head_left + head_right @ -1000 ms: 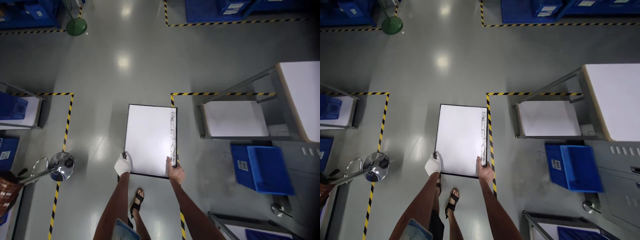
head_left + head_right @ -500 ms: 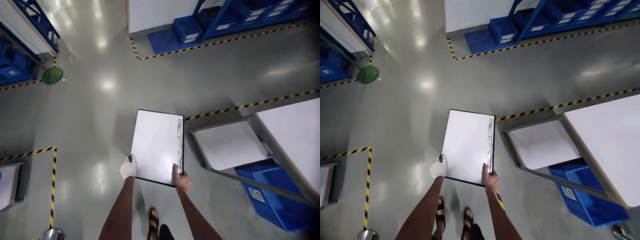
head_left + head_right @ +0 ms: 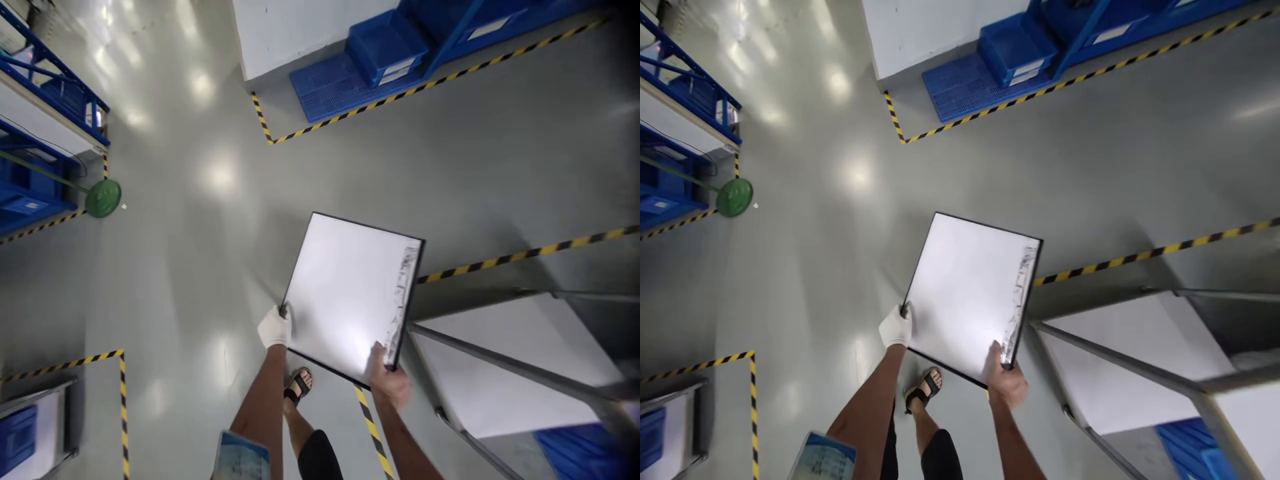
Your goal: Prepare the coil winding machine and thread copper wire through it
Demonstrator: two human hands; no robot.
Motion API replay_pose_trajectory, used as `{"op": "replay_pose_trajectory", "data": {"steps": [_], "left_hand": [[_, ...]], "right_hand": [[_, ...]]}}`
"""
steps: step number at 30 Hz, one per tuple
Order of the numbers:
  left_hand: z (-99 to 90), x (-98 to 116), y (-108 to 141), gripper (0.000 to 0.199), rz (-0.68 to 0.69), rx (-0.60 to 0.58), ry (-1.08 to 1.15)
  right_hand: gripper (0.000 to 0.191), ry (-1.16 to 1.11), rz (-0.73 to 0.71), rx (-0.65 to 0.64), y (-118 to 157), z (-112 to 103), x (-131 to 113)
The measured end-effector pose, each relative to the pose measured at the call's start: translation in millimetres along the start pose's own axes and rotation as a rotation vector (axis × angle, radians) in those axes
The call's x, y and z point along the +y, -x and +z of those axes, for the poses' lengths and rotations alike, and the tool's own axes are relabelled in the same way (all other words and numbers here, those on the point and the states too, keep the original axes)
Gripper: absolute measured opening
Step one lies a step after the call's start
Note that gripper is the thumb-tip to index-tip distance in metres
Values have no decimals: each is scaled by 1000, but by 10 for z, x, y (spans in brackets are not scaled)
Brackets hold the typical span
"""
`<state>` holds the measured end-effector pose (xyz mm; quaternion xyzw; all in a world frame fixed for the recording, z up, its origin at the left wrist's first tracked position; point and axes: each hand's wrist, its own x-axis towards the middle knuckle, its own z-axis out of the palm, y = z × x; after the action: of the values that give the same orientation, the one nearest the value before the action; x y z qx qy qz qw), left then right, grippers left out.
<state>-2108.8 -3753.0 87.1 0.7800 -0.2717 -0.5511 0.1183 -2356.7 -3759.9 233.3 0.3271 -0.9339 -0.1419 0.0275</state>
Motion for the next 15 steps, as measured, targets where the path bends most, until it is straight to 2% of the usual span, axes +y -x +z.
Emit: {"op": "replay_pose_trajectory", "data": {"steps": [6, 11, 15], "left_hand": [[-298, 976, -846, 46, 89, -45, -42], [-510, 2040, -1633, 51, 315, -117, -70], [-566, 2885, -2149, 58, 453, -141, -109]], "right_hand": [[91, -46, 164, -17, -358, -210, -865], [86, -171, 282, 55, -796, -353, -1624], [84, -271, 415, 64, -1179, -513, -2166]]}}
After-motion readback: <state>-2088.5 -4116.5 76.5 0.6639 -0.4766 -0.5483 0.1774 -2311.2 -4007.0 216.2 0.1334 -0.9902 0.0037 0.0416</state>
